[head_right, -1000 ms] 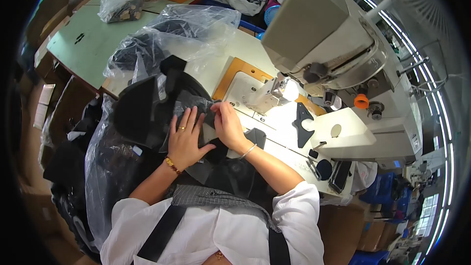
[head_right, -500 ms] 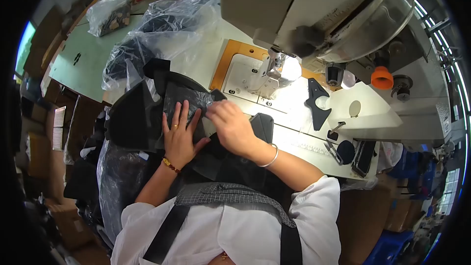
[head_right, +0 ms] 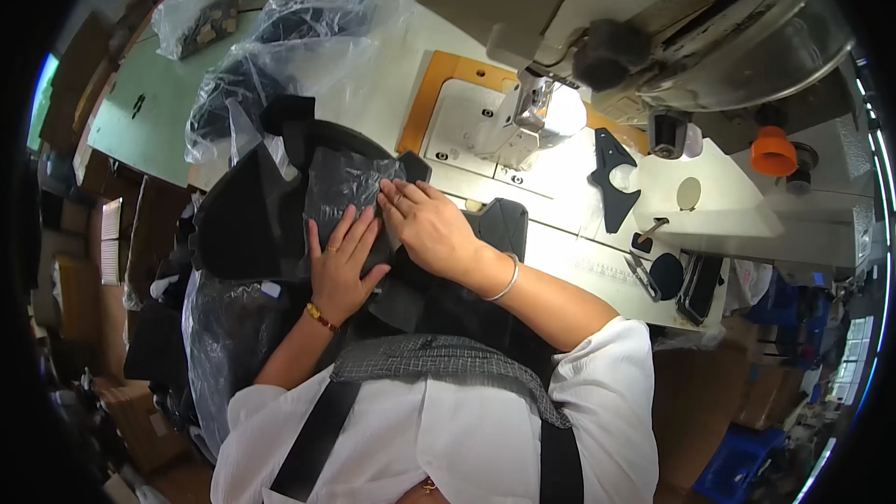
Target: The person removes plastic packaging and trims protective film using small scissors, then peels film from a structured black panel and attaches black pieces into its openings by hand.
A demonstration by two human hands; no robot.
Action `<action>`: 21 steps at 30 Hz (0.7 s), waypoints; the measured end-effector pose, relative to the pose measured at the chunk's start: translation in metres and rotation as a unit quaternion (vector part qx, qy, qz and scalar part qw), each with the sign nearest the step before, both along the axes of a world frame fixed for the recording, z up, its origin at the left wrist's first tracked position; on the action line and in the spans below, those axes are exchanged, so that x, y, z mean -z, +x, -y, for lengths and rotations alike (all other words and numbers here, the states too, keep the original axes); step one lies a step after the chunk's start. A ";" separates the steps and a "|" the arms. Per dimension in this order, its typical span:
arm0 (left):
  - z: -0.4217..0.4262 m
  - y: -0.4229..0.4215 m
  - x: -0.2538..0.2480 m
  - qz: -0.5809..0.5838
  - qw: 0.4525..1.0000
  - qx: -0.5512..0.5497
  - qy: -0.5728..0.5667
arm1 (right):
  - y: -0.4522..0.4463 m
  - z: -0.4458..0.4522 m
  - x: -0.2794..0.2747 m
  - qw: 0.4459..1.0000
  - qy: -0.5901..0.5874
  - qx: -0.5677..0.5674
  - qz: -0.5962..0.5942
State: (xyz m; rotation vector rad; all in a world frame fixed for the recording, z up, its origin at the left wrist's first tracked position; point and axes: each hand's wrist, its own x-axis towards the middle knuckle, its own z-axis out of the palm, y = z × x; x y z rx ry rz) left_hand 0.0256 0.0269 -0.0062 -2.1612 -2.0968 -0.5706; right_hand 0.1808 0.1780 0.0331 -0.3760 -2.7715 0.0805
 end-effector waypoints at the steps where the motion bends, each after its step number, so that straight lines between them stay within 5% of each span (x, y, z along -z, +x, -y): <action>1: -0.002 0.000 -0.003 0.000 1.000 0.001 0.002 | 0.000 0.000 0.001 1.000 -0.008 0.001 -0.012; 10: 0.003 0.006 -0.033 -0.029 0.999 0.005 -0.037 | 0.015 0.007 -0.017 0.991 -0.094 0.040 -0.085; 16: 0.009 0.000 -0.022 0.075 0.996 0.012 0.055 | 0.013 0.022 -0.028 0.989 -0.085 0.042 -0.115; 20: -0.007 0.013 -0.029 -0.071 0.992 -0.017 0.106 | 0.014 0.021 -0.025 0.988 -0.069 0.028 -0.139; 21: -0.016 0.012 -0.032 -0.067 0.997 -0.003 0.041 | 0.014 0.019 -0.023 0.986 -0.078 0.027 -0.147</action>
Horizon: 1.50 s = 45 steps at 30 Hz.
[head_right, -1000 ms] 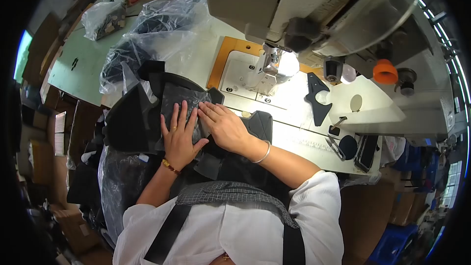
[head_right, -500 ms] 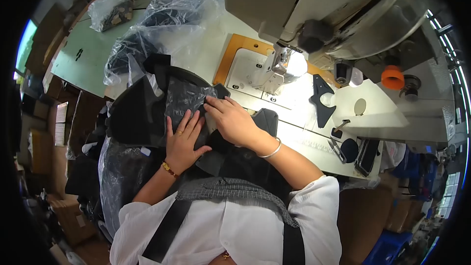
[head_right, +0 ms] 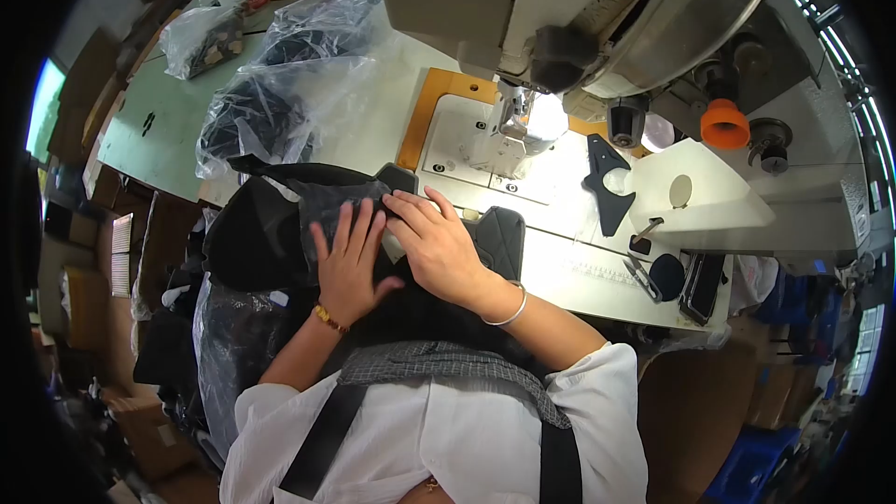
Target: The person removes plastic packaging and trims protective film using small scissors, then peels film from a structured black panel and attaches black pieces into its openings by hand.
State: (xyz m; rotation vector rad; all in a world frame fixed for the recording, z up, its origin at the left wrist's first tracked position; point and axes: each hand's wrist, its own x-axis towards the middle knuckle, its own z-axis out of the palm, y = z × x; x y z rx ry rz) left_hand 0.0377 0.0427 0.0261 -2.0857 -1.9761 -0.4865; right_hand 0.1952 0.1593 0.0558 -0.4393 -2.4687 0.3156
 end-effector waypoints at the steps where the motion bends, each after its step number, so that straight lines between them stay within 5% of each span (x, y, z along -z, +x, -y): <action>1: -0.011 -0.003 0.000 0.009 1.000 -0.004 -0.027 | 0.002 -0.003 0.003 1.000 -0.007 0.000 -0.008; 8: -0.026 -0.006 0.008 0.028 0.997 0.000 -0.071 | 0.081 -0.018 -0.030 0.987 -0.035 0.129 -0.090; 13: -0.023 -0.006 0.005 0.001 0.998 0.013 -0.067 | 0.135 0.012 0.005 0.948 -0.129 0.288 -0.038; 16: -0.018 -0.008 0.006 0.015 0.998 0.022 -0.052 | 0.145 0.033 0.032 0.937 -0.183 0.297 -0.012; 23: -0.013 -0.012 0.020 0.048 0.998 0.040 0.013 | 0.128 0.049 0.042 0.942 -0.112 0.318 0.006; 28: -0.021 -0.003 0.007 0.033 0.999 0.009 0.010 | 0.114 0.036 0.028 0.907 -0.279 0.293 -0.119; 32: -0.044 0.016 -0.015 0.054 0.998 -0.020 -0.018 | 0.115 -0.001 0.019 0.912 -0.244 0.282 -0.170; 40: -0.070 0.010 -0.008 0.046 0.997 0.016 -0.064 | 0.123 -0.002 0.025 0.936 -0.065 0.345 0.033; 45: -0.063 0.010 -0.018 0.083 0.995 0.018 -0.054 | 0.158 0.004 0.019 0.913 -0.013 0.406 -0.025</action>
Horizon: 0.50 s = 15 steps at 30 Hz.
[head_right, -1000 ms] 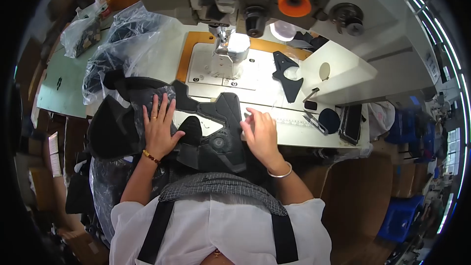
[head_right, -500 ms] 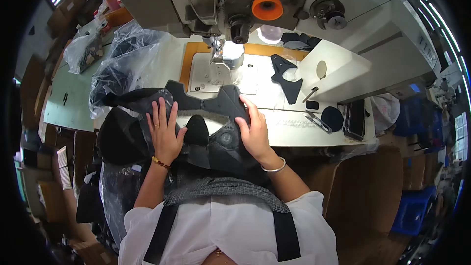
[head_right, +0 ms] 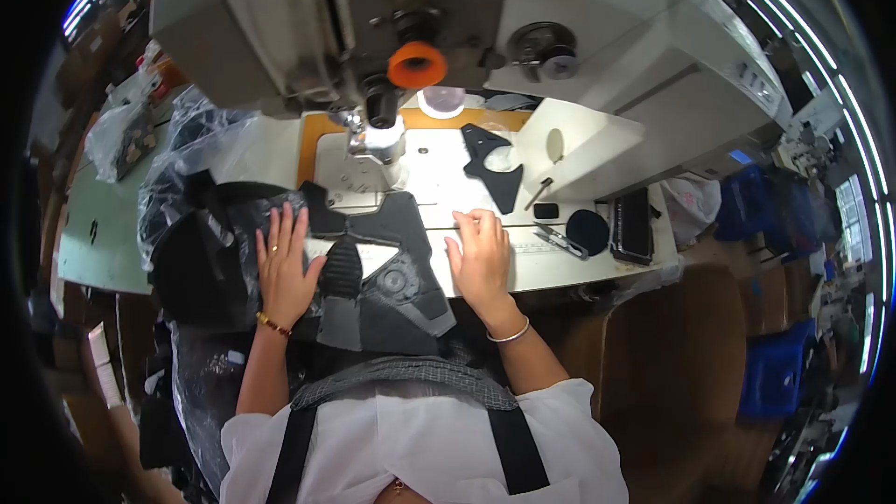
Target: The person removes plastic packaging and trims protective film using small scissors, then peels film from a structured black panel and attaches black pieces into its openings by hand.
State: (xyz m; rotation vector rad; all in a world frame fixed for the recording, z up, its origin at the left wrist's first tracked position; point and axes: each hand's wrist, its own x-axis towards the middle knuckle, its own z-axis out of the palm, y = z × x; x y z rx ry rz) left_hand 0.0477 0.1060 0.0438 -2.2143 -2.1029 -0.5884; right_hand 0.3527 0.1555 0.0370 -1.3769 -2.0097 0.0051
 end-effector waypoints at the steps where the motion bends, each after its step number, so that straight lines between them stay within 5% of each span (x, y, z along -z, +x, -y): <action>1: 0.002 -0.001 -0.004 0.009 1.000 0.000 -0.002 | 0.008 -0.002 -0.002 1.000 0.005 0.026 0.002; 15: 0.008 -0.005 -0.007 0.016 1.000 0.012 0.023 | 0.007 -0.086 -0.010 0.988 0.049 0.054 0.134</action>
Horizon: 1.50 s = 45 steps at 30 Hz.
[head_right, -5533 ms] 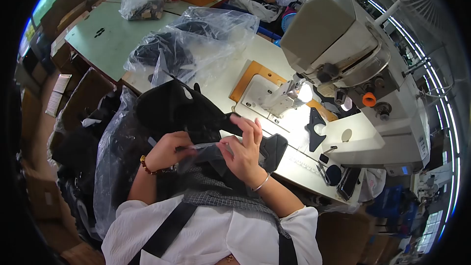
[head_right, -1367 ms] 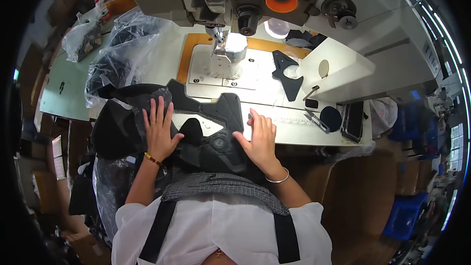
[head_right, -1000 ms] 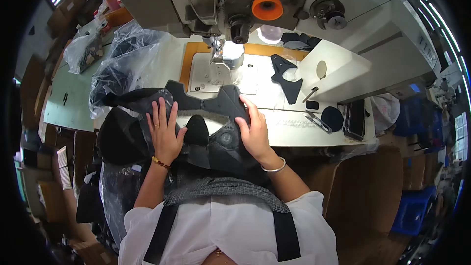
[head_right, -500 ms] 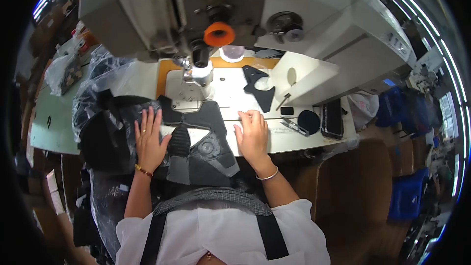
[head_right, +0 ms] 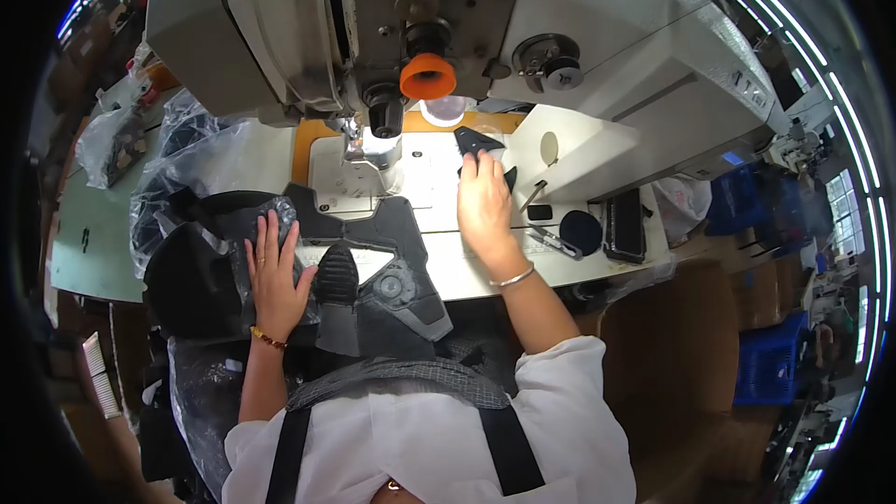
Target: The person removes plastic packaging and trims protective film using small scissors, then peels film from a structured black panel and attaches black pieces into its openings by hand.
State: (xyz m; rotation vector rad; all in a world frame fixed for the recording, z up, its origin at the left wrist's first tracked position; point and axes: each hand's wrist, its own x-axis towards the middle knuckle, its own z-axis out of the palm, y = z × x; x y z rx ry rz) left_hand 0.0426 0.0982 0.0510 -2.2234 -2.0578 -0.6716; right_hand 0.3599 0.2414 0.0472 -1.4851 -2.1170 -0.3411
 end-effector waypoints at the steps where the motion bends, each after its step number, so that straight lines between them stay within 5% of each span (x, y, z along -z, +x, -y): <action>1: 0.000 0.000 0.001 0.004 1.000 0.003 0.002 | 0.000 0.011 -0.011 1.000 -0.007 -0.004 -0.011; 6: 0.004 -0.003 0.002 0.026 0.999 -0.001 0.032 | 0.019 0.066 -0.008 0.994 -0.103 0.014 -0.019; 13: 0.005 -0.002 0.006 0.021 0.999 -0.003 0.048 | 0.014 0.055 0.019 0.993 -0.074 0.092 0.005; 17: 0.004 -0.001 0.005 0.026 0.998 -0.004 0.048 | 0.020 0.033 0.008 0.974 -0.097 -0.042 -0.199; 19: 0.004 -0.002 0.007 0.019 0.999 -0.007 0.045 | 0.023 0.022 -0.004 0.922 -0.151 -0.095 -0.343; 23: 0.002 -0.001 0.010 0.010 0.999 -0.008 0.042 | 0.022 0.016 -0.035 0.604 -0.299 -0.153 -0.723; 25: 0.001 -0.002 0.011 0.009 0.999 -0.006 0.044 | 0.031 0.007 -0.031 0.563 -0.278 -0.187 -0.756; 28: 0.002 -0.002 0.009 0.013 0.999 -0.001 0.039 | 0.033 0.011 -0.047 0.574 -0.226 -0.233 -0.752; 29: 0.002 -0.002 0.009 0.016 0.999 -0.001 0.037 | 0.031 0.009 -0.058 0.638 -0.178 -0.216 -0.717; 31: 0.008 -0.001 0.012 0.017 1.000 0.002 0.027 | 0.035 0.002 -0.055 0.674 -0.289 -0.166 -0.660; 35: 0.002 -0.001 0.008 0.006 0.999 -0.001 0.034 | 0.032 0.009 -0.078 0.764 -0.067 -0.204 -0.609; 36: 0.001 -0.001 0.009 0.004 0.999 0.001 0.041 | 0.032 0.005 -0.088 0.746 -0.112 -0.164 -0.636; 40: 0.001 -0.001 0.011 0.011 1.000 0.003 0.029 | 0.045 0.001 -0.074 0.830 -0.034 -0.194 -0.522; 45: 0.003 -0.002 0.005 0.028 1.000 0.007 0.013 | -0.005 0.083 -0.060 0.834 -0.156 -0.215 -0.483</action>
